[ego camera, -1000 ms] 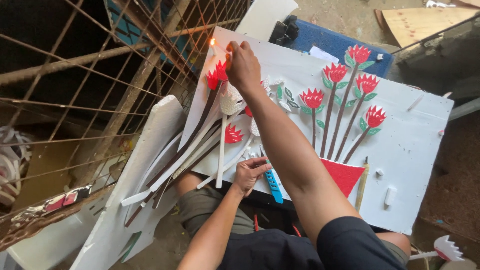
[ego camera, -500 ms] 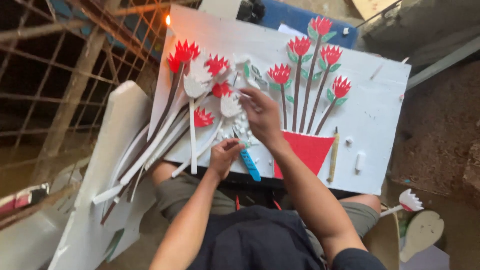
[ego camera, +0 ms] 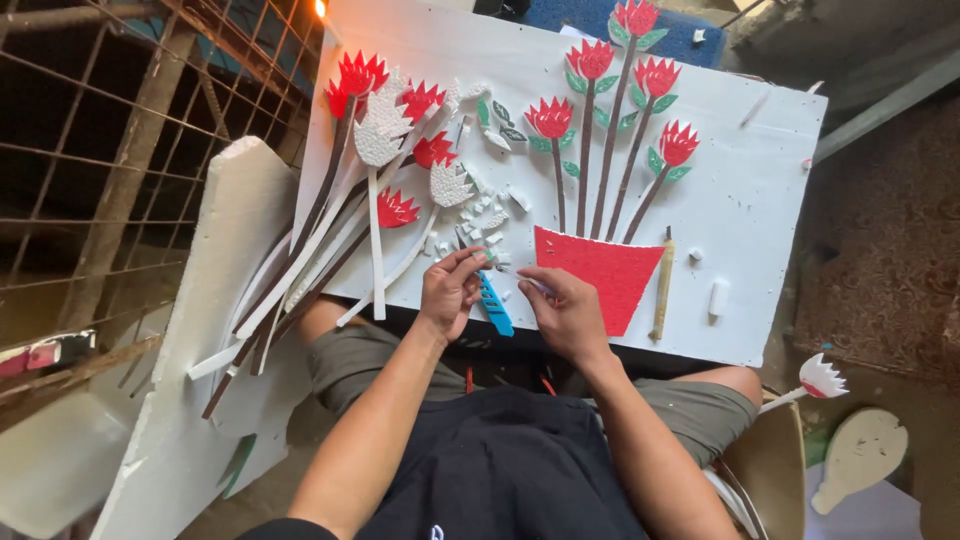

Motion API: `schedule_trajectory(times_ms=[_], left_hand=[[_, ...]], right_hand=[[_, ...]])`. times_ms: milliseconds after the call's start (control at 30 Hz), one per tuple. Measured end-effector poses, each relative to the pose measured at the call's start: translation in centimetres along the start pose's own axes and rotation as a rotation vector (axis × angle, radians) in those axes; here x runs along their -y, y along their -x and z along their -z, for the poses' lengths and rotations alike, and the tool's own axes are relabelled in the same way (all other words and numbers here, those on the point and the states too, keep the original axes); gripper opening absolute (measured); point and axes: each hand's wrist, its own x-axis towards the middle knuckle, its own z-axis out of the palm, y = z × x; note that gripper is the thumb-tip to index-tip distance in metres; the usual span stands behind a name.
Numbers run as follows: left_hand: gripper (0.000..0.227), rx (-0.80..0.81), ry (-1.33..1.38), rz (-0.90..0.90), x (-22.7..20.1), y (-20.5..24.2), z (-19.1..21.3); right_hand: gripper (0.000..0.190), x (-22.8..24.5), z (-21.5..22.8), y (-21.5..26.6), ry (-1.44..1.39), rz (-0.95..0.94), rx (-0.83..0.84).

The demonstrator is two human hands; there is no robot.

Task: Decorating a red foam flower pot by attaching small white foam pieces and using a utility knife to arrange them.

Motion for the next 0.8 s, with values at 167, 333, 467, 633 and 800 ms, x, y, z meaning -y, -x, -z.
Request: schedule_trajectory(times_ms=[167,333,467,633,800], left_hand=[[0.021,0.023,-0.014,0.007,0.1,0.7,-0.8],[0.024,0.047,-0.016,0.021,0.3,1.0,-0.8],[0.027,0.065,-0.039,0.012,0.3,0.9,-0.7],[0.028,0.08,-0.063,0.008,0.3,0.7,-0.7],[0.022,0.091,-0.046,0.038,-0.9,1.2,-1.8]], right_hand=[[0.012,-0.5,0.5,-0.1,0.004,0.03,-0.014],[0.012,-0.8,0.8,0.1,0.05,0.021,0.002],[0.014,-0.7,1.2,0.3,0.169,-0.076,0.068],[0.021,0.0,1.7,-0.1,0.322,-0.196,0.144],[0.026,0.1,3.0,-0.3,0.415,-0.36,0.284]])
